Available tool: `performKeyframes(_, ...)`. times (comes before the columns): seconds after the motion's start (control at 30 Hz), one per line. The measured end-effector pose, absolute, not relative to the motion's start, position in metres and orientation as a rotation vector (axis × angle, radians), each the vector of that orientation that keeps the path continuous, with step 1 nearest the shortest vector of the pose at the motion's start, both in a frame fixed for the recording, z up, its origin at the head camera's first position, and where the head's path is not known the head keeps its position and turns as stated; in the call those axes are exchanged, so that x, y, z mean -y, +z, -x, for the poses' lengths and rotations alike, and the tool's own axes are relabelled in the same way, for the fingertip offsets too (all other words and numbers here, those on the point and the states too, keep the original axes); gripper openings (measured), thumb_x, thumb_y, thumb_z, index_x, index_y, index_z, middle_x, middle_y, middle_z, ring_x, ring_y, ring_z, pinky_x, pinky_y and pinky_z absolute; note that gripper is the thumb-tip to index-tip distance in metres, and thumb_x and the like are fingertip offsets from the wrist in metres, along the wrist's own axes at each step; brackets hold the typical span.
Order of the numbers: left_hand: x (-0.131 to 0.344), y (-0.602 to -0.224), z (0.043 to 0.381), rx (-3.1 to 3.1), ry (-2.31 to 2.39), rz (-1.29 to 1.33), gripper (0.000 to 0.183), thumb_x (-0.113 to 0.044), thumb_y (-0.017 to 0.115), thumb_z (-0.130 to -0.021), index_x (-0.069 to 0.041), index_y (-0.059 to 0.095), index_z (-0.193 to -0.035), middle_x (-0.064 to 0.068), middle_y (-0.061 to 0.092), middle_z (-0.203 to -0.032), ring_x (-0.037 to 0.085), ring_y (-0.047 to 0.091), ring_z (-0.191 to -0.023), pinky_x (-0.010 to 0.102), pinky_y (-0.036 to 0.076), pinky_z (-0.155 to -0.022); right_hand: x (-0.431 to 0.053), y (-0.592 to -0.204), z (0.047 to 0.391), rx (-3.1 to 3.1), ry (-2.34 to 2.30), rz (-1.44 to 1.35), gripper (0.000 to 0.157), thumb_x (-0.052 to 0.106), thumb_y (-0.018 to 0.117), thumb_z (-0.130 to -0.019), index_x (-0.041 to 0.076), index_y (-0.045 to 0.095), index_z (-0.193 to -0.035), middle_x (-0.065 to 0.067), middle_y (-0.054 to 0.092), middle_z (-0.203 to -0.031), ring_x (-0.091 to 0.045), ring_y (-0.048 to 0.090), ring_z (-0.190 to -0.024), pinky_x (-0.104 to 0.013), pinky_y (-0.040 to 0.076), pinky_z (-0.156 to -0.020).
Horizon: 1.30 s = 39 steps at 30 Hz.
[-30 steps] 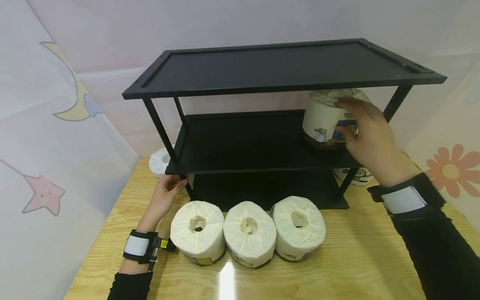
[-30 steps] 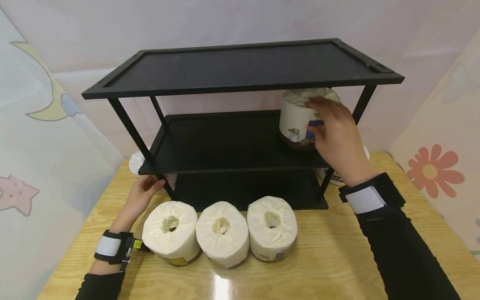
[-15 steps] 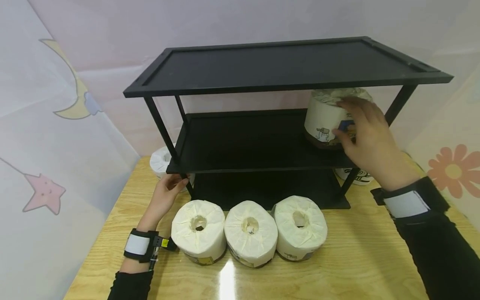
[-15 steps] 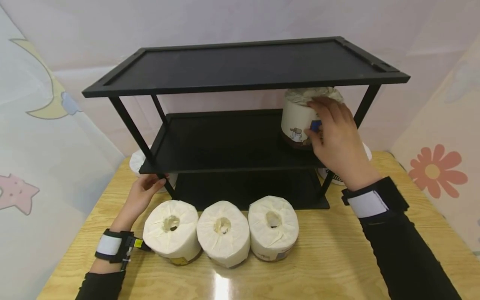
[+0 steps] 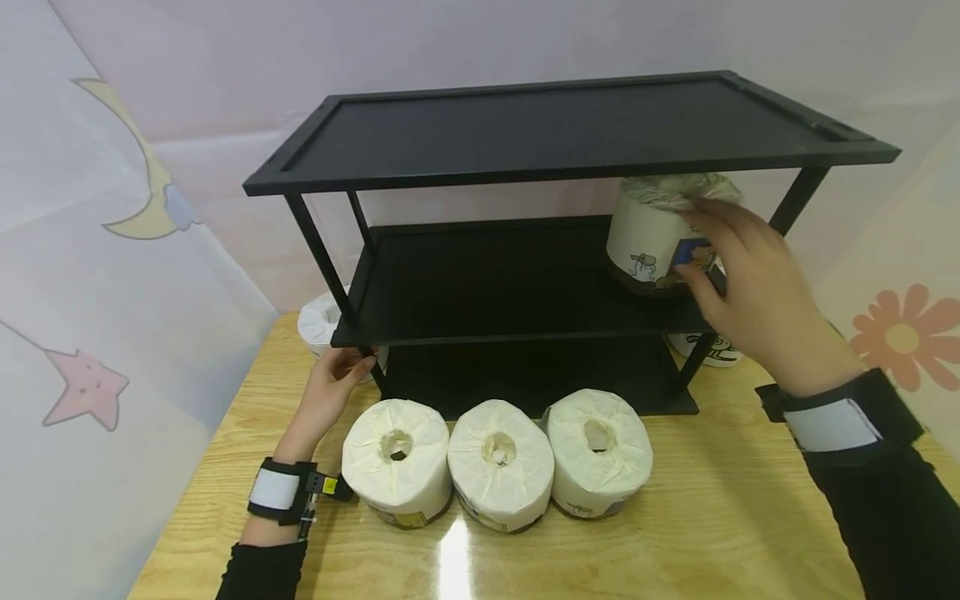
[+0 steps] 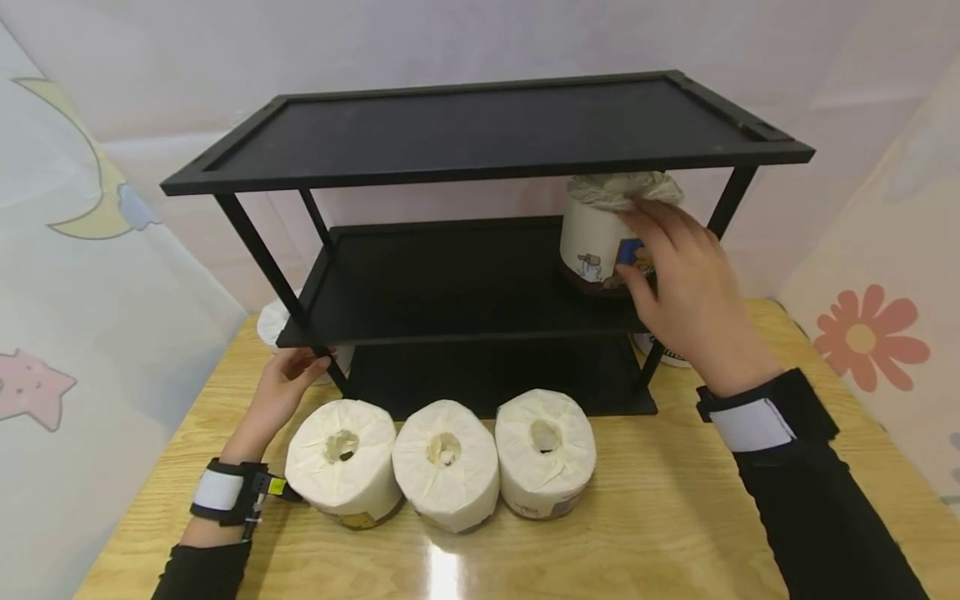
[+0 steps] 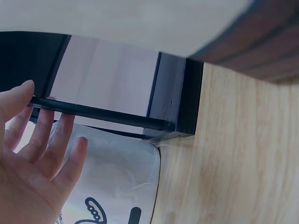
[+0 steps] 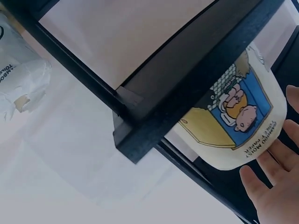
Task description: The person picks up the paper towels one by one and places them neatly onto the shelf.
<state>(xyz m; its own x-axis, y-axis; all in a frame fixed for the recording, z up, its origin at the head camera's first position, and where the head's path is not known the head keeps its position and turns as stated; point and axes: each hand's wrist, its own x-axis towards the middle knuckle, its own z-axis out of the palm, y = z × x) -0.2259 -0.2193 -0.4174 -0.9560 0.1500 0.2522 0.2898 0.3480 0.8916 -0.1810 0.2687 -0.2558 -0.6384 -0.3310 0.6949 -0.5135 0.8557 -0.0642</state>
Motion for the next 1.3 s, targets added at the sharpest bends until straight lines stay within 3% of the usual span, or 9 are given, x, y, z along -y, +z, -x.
performKeyframes(0.3,0.217,-0.408,0.221,2.515,-1.667,0.382,0.033,-0.008,0.059,-0.1,0.005,0.055,-0.13,0.024,0.06,-0.125,0.005,0.056,-0.105,0.017,0.047,-0.086,-0.265,-0.258,0.167,2.239,0.309,-0.682,0.056,-0.006,0.077,-0.075,-0.008,0.057,-0.127,-0.028,0.05,-0.138,-0.047,0.046,-0.126,-0.053,0.034,-0.109)
performKeyframes(0.4,0.217,-0.408,0.221,2.519,-1.676,0.367,0.033,-0.01,0.06,-0.1,0.003,0.056,-0.13,0.023,0.06,-0.125,0.007,0.056,-0.105,0.016,0.047,-0.086,-0.262,-0.26,0.162,2.223,0.314,-0.695,0.052,-0.002,0.076,-0.078,-0.008,0.058,-0.127,-0.028,0.053,-0.135,-0.048,0.048,-0.123,-0.053,0.036,-0.108)
performKeyframes(0.5,0.22,-0.414,0.224,2.511,-1.682,0.371,0.035,-0.015,0.061,-0.1,-0.001,0.056,-0.132,0.018,0.061,-0.126,0.011,0.056,-0.109,0.017,0.047,-0.087,-0.259,-0.261,0.156,2.209,0.321,-0.706,0.042,0.02,0.065,-0.095,-0.008,0.059,-0.126,-0.027,0.055,-0.132,-0.047,0.049,-0.123,-0.054,0.036,-0.107)
performKeyframes(0.57,0.22,-0.415,0.225,2.51,-1.676,0.375,0.035,-0.018,0.061,-0.1,-0.002,0.056,-0.131,0.017,0.061,-0.126,0.014,0.057,-0.11,0.018,0.047,-0.088,-0.256,-0.263,0.152,2.197,0.323,-0.708,0.05,0.037,0.053,-0.103,-0.008,0.06,-0.126,-0.027,0.056,-0.131,-0.047,0.05,-0.121,-0.054,0.037,-0.106)
performKeyframes(0.67,0.22,-0.416,0.225,2.5,-1.675,0.386,0.035,-0.02,0.061,-0.1,-0.001,0.057,-0.13,0.017,0.062,-0.124,0.017,0.057,-0.111,0.018,0.047,-0.088,-0.252,-0.265,0.146,2.187,0.312,-0.7,0.066,0.052,0.037,-0.104,-0.006,0.061,-0.126,-0.026,0.057,-0.13,-0.048,0.051,-0.118,-0.057,0.039,-0.102)
performKeyframes(0.8,0.219,-0.416,0.226,2.49,-1.676,0.39,0.035,-0.019,0.061,-0.1,0.0,0.057,-0.129,0.018,0.062,-0.123,0.017,0.058,-0.11,0.018,0.047,-0.088,-0.247,-0.267,0.138,2.18,0.282,-0.702,0.062,0.049,0.038,-0.106,-0.005,0.062,-0.126,-0.025,0.057,-0.13,-0.048,0.053,-0.115,-0.056,0.04,-0.099)
performKeyframes(1.3,0.219,-0.419,0.227,2.488,-1.661,0.415,0.036,-0.018,0.06,-0.101,0.0,0.056,-0.131,0.019,0.061,-0.123,0.014,0.057,-0.109,0.019,0.047,-0.088,-0.231,-0.28,0.112,2.123,0.326,-0.745,0.057,0.042,0.042,-0.106,-0.007,0.064,-0.123,-0.024,0.06,-0.129,-0.045,0.055,-0.115,-0.036,0.032,-0.113)
